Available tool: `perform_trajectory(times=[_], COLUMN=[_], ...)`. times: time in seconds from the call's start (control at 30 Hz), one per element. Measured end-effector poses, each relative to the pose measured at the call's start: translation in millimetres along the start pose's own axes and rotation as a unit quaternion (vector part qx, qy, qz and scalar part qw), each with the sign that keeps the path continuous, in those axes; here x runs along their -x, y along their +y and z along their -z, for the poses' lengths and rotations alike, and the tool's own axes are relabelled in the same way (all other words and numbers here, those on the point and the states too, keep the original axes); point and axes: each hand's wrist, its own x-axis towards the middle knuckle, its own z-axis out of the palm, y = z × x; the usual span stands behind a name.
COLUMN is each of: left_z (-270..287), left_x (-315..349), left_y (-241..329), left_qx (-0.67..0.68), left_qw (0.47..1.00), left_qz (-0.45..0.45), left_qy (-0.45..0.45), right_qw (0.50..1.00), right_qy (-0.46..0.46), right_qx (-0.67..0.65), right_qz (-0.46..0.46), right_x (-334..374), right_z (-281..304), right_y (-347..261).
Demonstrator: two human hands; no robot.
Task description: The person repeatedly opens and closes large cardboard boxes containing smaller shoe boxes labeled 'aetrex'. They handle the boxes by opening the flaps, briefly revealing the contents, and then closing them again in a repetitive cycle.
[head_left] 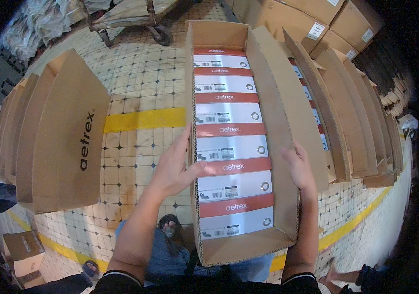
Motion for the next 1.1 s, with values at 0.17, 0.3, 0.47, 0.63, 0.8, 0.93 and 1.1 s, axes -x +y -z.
perform_trajectory(times=[0.17, 0.3, 0.47, 0.63, 0.8, 0.93, 1.1], left_z=[3.2, 4.5, 2.4, 2.0, -3.0, -7.1, -1.3], left_x=[-1.7, -1.8, -1.1, -3.2, -3.0, -2.1, -11.2], left_y=[10.6, 12.1, 6.3, 1.7, 1.1, 10.9, 44.8], left_qx=[0.002, -0.001, -0.004, -0.020, -0.004, 0.067, -0.021], left_qw=[1.000, 1.000, 1.000, 1.000, 1.000, 0.997, 0.978], left_qz=[-0.007, 0.013, -0.013, -0.021, -0.021, 0.028, 0.202], left_qy=[-0.003, -0.013, -0.001, -0.006, 0.005, 0.041, 0.040], right_qw=[1.000, 0.997, 0.999, 0.999, 0.999, 0.993, 0.951], right_qy=[0.004, 0.041, 0.013, 0.025, 0.029, 0.037, 0.016], right_qx=[-0.001, 0.053, 0.029, 0.030, 0.025, 0.096, 0.262], right_qz=[-0.016, -0.028, -0.019, -0.018, -0.015, -0.051, -0.164], right_x=[0.0, 0.4, 2.6, 3.6, 4.3, 5.7, 4.1], right_z=[1.2, -0.2, -2.9, -4.3, -6.3, -10.5, -16.1], right_y=[2.0, 1.3, -6.0, -9.3, -5.4, -10.6, -34.8])
